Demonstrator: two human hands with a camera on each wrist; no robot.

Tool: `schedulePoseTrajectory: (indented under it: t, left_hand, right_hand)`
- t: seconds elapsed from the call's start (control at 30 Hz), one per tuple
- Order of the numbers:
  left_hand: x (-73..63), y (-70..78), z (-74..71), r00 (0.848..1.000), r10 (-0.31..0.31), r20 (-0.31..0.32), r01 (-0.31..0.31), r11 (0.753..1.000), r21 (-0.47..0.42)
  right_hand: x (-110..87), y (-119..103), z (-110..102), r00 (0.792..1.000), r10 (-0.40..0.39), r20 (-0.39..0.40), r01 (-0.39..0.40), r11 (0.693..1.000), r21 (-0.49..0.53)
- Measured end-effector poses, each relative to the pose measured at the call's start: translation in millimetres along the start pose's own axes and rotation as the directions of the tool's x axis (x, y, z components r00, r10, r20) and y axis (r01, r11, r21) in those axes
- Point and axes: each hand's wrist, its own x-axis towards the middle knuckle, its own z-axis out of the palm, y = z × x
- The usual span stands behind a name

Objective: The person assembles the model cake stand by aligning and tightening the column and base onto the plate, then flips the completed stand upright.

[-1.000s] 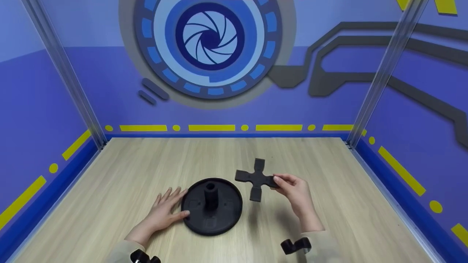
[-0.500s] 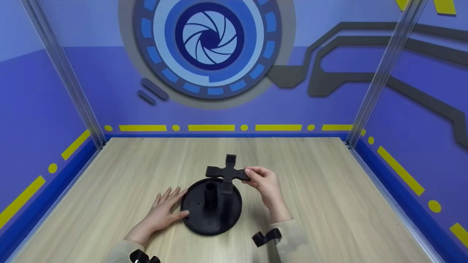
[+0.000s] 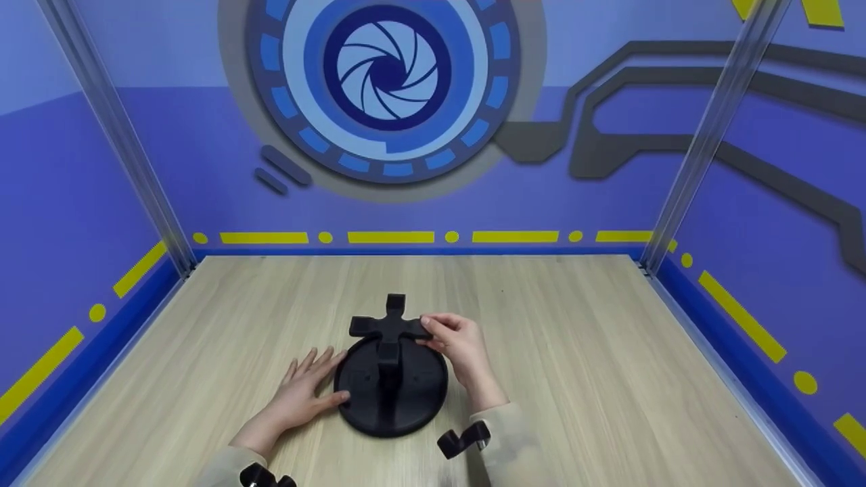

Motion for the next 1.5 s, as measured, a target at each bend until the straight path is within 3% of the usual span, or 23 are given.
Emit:
schedulePoseTrajectory:
  t: [0.67, 1.1, 1.5]
  left_hand:
    - [0.0, -1.0, 1.1, 1.0, 0.011, -0.011, -0.011, 1.0, 0.011]
    - [0.2, -1.2, 0.8, 1.0, 0.008, -0.004, -0.008, 1.0, 0.007]
    - [0.2, -1.3, 1.3, 1.0, 0.018, -0.017, -0.017, 1.0, 0.015]
  right_hand:
    - [-0.2, 16.1, 0.8, 0.997, 0.045, 0.056, -0.042, 0.998, -0.053]
    - [-1.1, 14.7, -2.2, 0.991, 0.068, 0.111, -0.062, 0.996, -0.057]
    - [-6.4, 7.7, -5.5, 0.967, 0.128, 0.221, -0.093, 0.982, -0.164]
